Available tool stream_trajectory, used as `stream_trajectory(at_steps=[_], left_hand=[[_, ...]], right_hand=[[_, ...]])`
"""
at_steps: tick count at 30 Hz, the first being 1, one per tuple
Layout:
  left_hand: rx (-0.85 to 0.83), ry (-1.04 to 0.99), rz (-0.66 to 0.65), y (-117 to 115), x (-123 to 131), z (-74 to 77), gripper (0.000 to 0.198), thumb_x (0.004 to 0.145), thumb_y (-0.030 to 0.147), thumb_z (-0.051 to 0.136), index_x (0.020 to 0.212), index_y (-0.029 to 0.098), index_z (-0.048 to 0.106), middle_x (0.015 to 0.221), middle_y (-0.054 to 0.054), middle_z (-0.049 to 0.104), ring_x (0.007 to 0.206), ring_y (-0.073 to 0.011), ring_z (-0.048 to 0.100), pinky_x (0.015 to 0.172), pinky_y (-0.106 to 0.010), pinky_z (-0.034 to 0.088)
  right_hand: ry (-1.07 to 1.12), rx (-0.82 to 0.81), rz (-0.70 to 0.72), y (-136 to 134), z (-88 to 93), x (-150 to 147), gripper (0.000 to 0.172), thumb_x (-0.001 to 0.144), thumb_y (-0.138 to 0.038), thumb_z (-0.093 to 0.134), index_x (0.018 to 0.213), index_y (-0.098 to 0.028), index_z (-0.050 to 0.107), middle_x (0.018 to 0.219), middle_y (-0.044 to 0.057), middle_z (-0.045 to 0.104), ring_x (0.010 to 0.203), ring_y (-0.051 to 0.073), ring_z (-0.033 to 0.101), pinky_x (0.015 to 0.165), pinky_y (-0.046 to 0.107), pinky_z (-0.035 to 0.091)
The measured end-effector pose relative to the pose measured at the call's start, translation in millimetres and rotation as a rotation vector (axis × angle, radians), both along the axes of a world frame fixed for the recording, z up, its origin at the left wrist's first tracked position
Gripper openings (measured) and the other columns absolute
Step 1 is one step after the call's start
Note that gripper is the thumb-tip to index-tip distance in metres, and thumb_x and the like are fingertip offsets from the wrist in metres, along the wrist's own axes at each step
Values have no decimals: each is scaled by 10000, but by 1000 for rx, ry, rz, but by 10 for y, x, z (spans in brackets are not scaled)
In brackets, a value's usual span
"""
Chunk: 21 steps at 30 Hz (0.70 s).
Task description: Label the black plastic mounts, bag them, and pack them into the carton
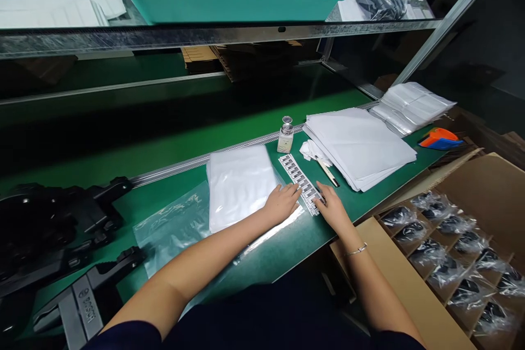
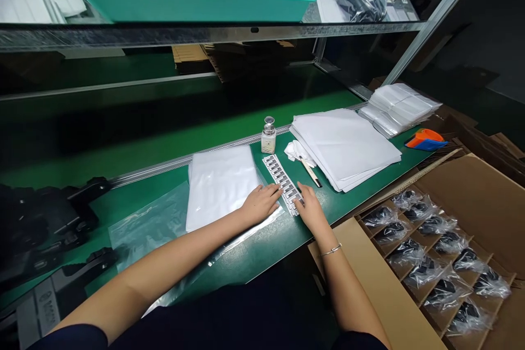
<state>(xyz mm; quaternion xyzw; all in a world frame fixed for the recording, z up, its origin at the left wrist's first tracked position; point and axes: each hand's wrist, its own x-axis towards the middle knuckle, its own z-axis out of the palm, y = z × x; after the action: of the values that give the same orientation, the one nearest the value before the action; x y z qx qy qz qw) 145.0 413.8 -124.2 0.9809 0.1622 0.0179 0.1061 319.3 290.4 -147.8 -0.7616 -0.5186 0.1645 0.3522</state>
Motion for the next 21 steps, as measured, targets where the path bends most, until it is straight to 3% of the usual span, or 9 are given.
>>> stream_trajectory(at_steps=[4, 9, 16, 21], left_hand=[[-13, 40, 12, -22, 37, -39, 490, 967, 322, 441, 1423, 143, 442, 1515, -147, 425, 1377, -326, 411, 1094, -525, 360], [-7, 58, 25, -14, 42, -24, 516, 963, 344, 453, 1439, 144, 432, 1532, -139, 401, 1398, -315, 393, 1102, -516, 366], [16, 92, 36, -39, -112, -52, 544, 966, 386, 453, 1455, 149, 420, 1532, -126, 398, 1410, -272, 391, 1168, -496, 287], [38, 102, 59, -75, -141, -71, 578, 973, 403, 426, 1465, 100, 398, 1535, -146, 383, 1421, -274, 372, 1172, -489, 284]], right_hand=[[79, -13, 0, -157, -62, -55, 563, 832, -297, 549, 1386, -227, 482, 1273, 126, 553, 1044, 245, 647, 897, 451, 548], [-105, -50, -66, -88, -19, -201, 600, 860, -357, 554, 1413, -147, 453, 1305, 188, 572, 1169, 316, 581, 1010, 519, 465], [-283, -187, 206, 109, 70, -153, 514, 1000, -320, 307, 1491, -174, 346, 1485, 128, 480, 1402, 277, 407, 1141, 546, 305], [-533, -272, 231, 282, 176, -33, 486, 1003, -291, 315, 1469, -176, 391, 1445, 118, 527, 1418, 291, 382, 1150, 612, 224]])
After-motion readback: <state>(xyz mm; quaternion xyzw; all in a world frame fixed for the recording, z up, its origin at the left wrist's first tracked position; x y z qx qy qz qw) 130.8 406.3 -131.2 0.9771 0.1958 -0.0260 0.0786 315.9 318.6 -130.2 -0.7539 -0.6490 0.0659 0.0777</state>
